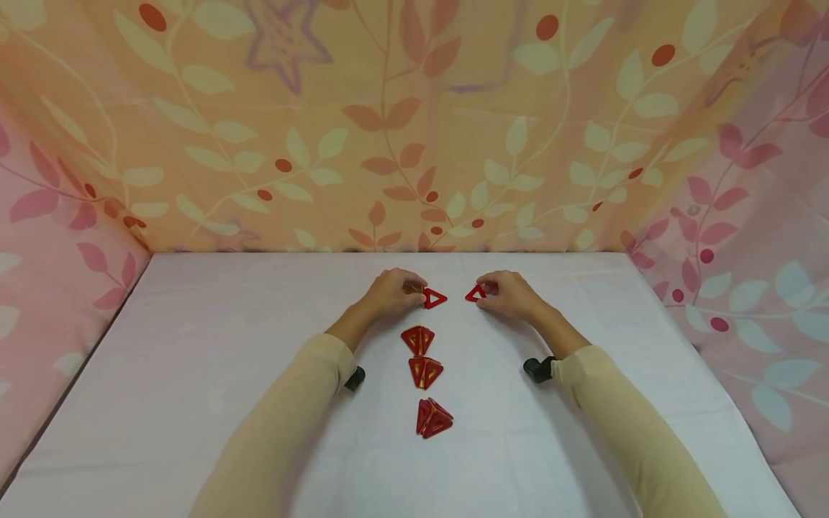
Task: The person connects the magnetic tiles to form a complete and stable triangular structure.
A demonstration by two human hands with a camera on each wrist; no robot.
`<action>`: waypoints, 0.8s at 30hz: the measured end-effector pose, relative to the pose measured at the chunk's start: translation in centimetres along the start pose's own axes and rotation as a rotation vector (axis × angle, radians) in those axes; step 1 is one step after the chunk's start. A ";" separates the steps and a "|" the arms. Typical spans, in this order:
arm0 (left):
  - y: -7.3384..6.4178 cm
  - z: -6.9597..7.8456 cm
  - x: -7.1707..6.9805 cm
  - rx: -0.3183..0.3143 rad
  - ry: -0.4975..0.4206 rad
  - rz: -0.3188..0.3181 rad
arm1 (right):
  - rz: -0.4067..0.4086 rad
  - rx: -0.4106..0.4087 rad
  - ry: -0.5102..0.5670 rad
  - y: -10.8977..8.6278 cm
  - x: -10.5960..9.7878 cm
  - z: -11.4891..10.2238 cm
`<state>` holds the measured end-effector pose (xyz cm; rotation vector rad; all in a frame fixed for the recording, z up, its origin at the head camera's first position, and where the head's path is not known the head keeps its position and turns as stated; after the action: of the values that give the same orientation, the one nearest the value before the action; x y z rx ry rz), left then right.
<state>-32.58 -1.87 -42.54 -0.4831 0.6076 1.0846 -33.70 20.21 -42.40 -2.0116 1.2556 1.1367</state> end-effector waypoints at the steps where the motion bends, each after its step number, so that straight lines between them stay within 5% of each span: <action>1: 0.0 0.0 0.0 -0.001 0.002 -0.001 | -0.001 0.003 -0.004 0.2 0.1 0.0; 14: 0.1 -0.2 0.0 -0.001 -0.003 0.004 | 0.028 0.072 0.033 1.6 0.7 -1.0; 24: 0.0 -0.1 0.0 0.003 -0.005 0.002 | 0.054 0.030 0.056 2.1 0.7 -1.6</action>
<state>-32.64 -1.97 -42.62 -0.4769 0.6057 1.0860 -34.86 17.73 -42.17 -2.0117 1.3542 1.0869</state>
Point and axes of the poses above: each hand's wrist, its own y-axis towards the middle knuckle, its own x-axis out of the palm, z = x × y, the point moved 7 cm from there along y, towards the middle knuckle, and after that the axes turned 4 degrees about -x, right-handed, at the moved point
